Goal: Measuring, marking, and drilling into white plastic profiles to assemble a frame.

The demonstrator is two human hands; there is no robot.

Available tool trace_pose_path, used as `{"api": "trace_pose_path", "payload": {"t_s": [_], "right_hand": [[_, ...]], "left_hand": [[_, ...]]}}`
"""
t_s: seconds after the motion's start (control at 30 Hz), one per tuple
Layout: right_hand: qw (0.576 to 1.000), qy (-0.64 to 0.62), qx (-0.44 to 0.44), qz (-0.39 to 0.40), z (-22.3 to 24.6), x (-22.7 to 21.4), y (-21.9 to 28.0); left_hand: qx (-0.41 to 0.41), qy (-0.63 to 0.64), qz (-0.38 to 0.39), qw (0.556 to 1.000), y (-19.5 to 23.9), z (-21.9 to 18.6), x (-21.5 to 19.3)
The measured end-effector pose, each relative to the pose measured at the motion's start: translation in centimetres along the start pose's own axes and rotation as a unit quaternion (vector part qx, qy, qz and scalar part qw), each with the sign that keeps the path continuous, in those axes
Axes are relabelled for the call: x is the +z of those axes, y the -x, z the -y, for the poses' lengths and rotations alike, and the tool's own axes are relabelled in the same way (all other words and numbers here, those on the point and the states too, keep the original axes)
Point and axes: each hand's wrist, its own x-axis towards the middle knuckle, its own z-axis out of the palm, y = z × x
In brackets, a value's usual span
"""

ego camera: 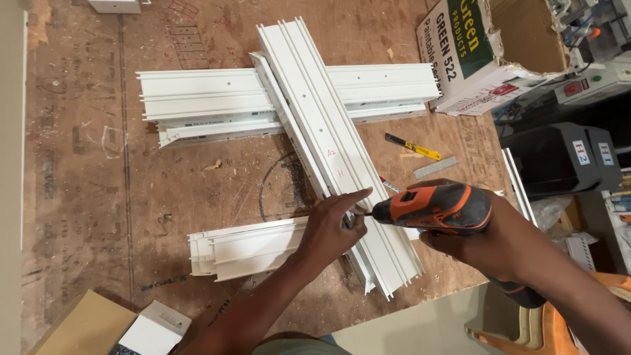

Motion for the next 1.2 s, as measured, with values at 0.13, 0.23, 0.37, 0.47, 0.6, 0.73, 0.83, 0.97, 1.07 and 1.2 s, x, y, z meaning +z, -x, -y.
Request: {"api": "trace_pose_path", "payload": {"t_s": [0.13, 0.23, 0.37, 0.47, 0.6, 0.73, 0.83, 0.97, 1.07, 1.2], "right_hand": [[0.998, 0.056, -0.011, -0.001, 3.9, 0.0, 0.6], [0.986, 0.120, 0.114, 0.016, 5.2, 0.0, 0.8], [0.996, 0.083, 0.044, -0.005, 4.2, 0.1, 0.8], [0.991, 0.063, 0.117, 0.008, 4.6, 0.2, 0.9], [0.992, 0.022, 0.121, -0.003, 5.1, 0.2, 1.2], [0.996, 0.007, 0.072, -0.047, 4.1, 0.4, 1.2], [0.995, 0.020, 0.080, -0.058, 4.1, 0.6, 1.3], [0.988, 0.037, 0.146, -0.030, 4.3, 0.5, 1.4], [0.989, 0.029, 0.138, -0.036, 4.1, 0.6, 1.4], [0.989, 0.039, 0.135, -0.042, 4.0, 0.7, 1.3]], "left_hand": [[-0.131, 0.078, 0.081, 0.985, -0.7, -1.4, -1.6], [-0.162, 0.076, 0.093, 0.979, -2.1, -3.0, -3.0], [-0.072, 0.076, 0.085, 0.991, -5.0, -4.9, -3.6], [0.069, 0.193, 0.170, 0.964, -7.2, -7.9, -3.9], [0.130, 0.245, 0.269, 0.922, -9.2, -9.8, -2.5], [0.144, 0.286, 0.262, 0.910, -9.8, -9.2, -0.4], [0.129, 0.283, 0.244, 0.918, -9.4, -9.3, 0.0], [0.115, 0.271, 0.231, 0.927, -9.2, -9.4, -0.1], [0.117, 0.270, 0.220, 0.930, -9.1, -9.3, 0.0], [0.106, 0.257, 0.215, 0.936, -9.0, -9.3, 0.2]]}}
